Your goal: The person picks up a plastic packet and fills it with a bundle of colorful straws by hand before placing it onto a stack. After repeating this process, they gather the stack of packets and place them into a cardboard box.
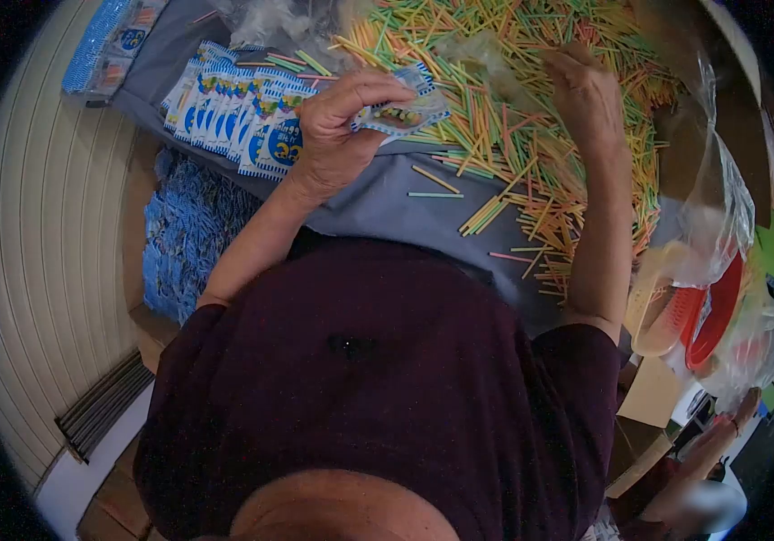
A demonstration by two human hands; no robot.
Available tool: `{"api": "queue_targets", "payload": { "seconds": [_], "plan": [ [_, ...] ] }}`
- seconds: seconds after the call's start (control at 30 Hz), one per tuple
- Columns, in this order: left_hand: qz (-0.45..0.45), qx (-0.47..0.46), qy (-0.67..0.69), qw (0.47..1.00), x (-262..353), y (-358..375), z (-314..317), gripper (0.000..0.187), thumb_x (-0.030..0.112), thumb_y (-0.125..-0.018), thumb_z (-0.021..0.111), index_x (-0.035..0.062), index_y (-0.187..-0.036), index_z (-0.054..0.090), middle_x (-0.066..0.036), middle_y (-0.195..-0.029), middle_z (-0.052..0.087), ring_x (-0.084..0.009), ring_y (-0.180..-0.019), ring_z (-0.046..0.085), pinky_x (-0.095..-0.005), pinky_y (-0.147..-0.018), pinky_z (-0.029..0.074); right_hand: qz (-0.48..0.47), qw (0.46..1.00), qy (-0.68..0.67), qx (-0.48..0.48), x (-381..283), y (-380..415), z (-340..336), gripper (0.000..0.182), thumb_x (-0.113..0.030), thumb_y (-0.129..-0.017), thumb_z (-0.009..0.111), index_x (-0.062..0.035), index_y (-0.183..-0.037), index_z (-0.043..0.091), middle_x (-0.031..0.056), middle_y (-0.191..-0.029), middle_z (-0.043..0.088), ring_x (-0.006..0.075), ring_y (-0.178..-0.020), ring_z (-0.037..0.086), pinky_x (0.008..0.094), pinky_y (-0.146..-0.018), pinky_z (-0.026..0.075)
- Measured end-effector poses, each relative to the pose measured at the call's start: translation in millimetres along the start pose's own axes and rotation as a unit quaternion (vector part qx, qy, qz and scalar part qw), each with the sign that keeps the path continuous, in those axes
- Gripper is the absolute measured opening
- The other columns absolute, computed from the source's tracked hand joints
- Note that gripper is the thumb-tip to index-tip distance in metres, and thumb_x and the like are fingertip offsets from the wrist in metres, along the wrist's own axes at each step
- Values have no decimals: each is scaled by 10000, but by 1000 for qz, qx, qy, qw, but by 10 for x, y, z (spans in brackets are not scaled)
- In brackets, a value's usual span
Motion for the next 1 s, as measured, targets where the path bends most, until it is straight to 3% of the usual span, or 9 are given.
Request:
{"api": "queue_targets", "payload": {
  "seconds": [0.13, 0.33, 0.47, 0.57, 0.63, 0.67, 0.77, 0.93, 1.0],
  "plan": [
    [-9, 3, 0, 1000, -23, 26, 0, 330, -104, -688, 710, 39, -985, 716, -83, -929, 693, -199, -832, 653, -289, -740, 525, 106, 988, -67, 87, -186, 22, -273, 256, -47, -886, 665, -135, -1118, 729, 86, -896, 720, 194, -733, 693, 328, -663, 549],
    [-45, 0, -48, 998, -82, 92, 62, 294, -47, -748, 776, -1, -1028, 703, -101, -950, 713, -198, -905, 685, -299, -780, 543, 14, 969, -143, 203, -486, 24, -593, 372, -5, -835, 730, -164, -1171, 725, 33, -816, 705, 35, -733, 611, 252, -655, 516],
    [-27, -7, -62, 998, -8, 85, 38, 279, -56, -752, 772, -4, -1017, 701, -110, -930, 707, -202, -871, 680, -301, -753, 536, 106, 968, -132, 184, -537, 37, -586, 295, 21, -820, 742, -96, -1091, 732, 32, -831, 715, 41, -740, 619, 243, -667, 519],
    [-12, 2, -78, 997, 11, 87, 7, 258, -45, -754, 763, 12, -998, 701, -102, -903, 697, -222, -844, 669, -313, -738, 534, 75, 937, -249, 234, -695, 82, -674, 176, 45, -799, 757, -9, -959, 706, 21, -838, 717, 67, -748, 643, 245, -687, 534],
    [-11, 7, -77, 997, 33, 119, 15, 246, -32, -751, 757, 26, -984, 700, -92, -882, 689, -237, -827, 660, -322, -730, 535, 35, 811, -524, 258, -1147, 78, -755, 123, 54, -789, 768, 15, -859, 675, 12, -825, 714, 93, -760, 664, 254, -702, 547],
    [-9, 10, -62, 998, 60, 111, 17, 252, -37, -743, 754, 22, -981, 697, -94, -875, 687, -241, -822, 659, -327, -723, 533, -29, 832, -495, 250, -1301, 91, -723, 211, 138, -762, 728, 24, -886, 601, 118, -860, 708, 197, -764, 666, 285, -715, 536],
    [-4, 5, -64, 998, 131, 123, 2, 279, -57, -734, 757, 2, -998, 688, -105, -900, 688, -237, -829, 663, -324, -727, 528, -64, 927, -328, 172, -1510, -6, -476, 155, 42, -730, 783, -43, -808, 679, 23, -808, 711, 174, -743, 674, 285, -691, 512],
    [-31, 21, -79, 996, 83, 258, -113, 294, -73, -725, 764, -27, -1000, 672, -121, -915, 683, -231, -823, 664, -321, -726, 520, -107, 959, -240, 103, -1592, -66, -357, 150, -56, -734, 787, -77, -864, 714, 36, -853, 711, 214, -876, 643, 336, -763, 487],
    [-50, 42, -46, 997, 93, 269, -149, 280, -58, -687, 757, -7, -952, 683, -112, -846, 671, -269, -783, 643, -350, -691, 502, -127, 960, -249, -11, -1716, -91, -191, 156, -156, -791, 764, -58, -902, 718, 75, -974, 703, 258, -960, 618, 375, -803, 484]
  ]
}}
Point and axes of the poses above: each hand's wrist, its own y-axis away from the middle knuckle, its own z-axis out of the palm, x = y × z, the point moved 8 cm from there along -y, towards the middle knuckle
